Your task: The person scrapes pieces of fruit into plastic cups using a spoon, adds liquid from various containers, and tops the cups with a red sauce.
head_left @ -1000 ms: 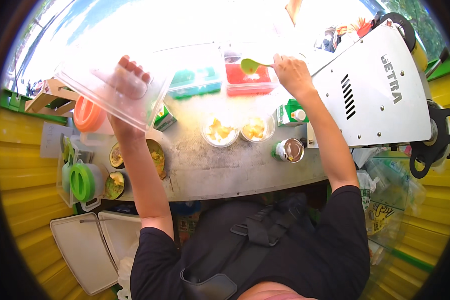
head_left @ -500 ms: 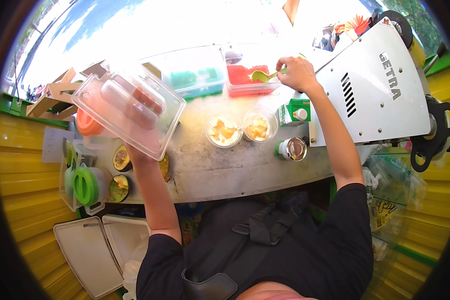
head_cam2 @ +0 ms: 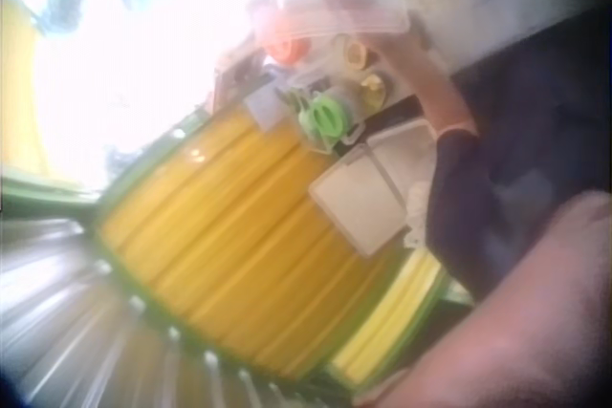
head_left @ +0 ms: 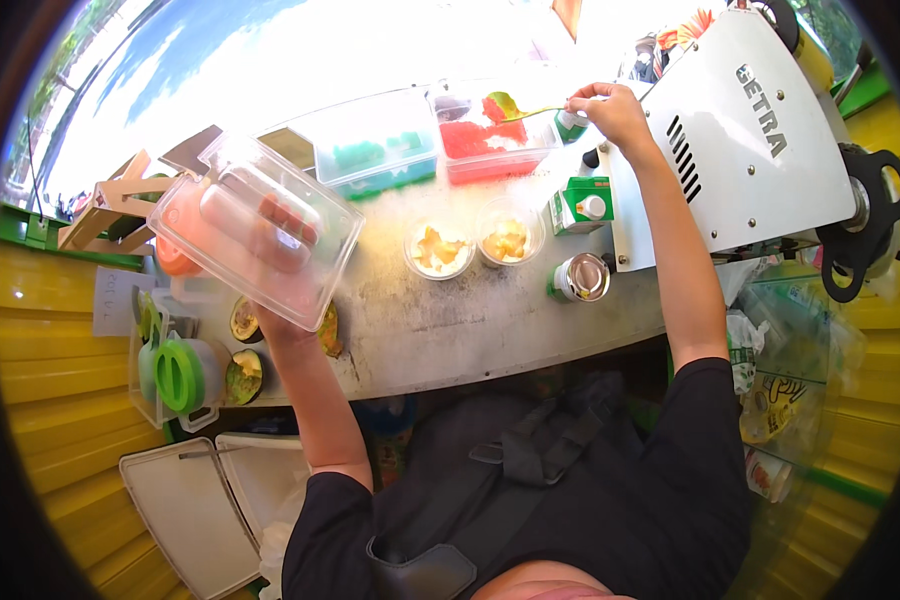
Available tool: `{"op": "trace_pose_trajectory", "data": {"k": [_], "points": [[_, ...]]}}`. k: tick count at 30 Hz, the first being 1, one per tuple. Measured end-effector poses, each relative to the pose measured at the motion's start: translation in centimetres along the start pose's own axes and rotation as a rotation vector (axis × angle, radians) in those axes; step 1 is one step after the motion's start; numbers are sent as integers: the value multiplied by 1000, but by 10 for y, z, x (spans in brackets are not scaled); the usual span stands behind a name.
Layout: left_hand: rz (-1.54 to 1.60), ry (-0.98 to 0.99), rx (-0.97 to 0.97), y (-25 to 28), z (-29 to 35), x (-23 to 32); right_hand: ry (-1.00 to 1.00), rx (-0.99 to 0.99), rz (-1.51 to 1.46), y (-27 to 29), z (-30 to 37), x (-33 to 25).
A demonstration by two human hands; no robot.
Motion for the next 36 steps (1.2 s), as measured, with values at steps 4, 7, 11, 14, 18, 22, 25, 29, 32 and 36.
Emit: {"op": "trace_pose_trajectory", "data": {"k": [4,7,11,14,18,22,25,29,32,36], "points": [[-67,-63,-98,-23,7,7,56,-4,-231,15,0,13],[-53,-46,-52,-21,13,6,72,24,-145,15,7,2],[49,-37,-85,-26,21,3,179,25,345,-23,31,-19],[39,11,-38,-28,27,-3,165,18,370,-39,35,1],[-42,-34,-56,-14,34,4,75,-54,213,-36,30,10],[-24,9,-63,3,37,4,107,4,-110,2,21,14],[14,-2,-58,4,41,9,263,46,-227,39,44,-24],[77,-7,-67,12,41,12,289,35,-99,69,138,-82],[4,-50,24,14,40,14,485,166,20,60,223,-88],[9,-24,2,-3,41,10,1025,329,428,24,308,-86]]}}
Point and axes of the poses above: each hand's wrist, its own z-axis away from the middle knuckle, its own y-axis out of the back of the hand, x = y × z, the point moved 10 cm from there along -z, towards the middle knuckle, and after that the axes turned 3 degrees about -z, right-handed, at the moved point
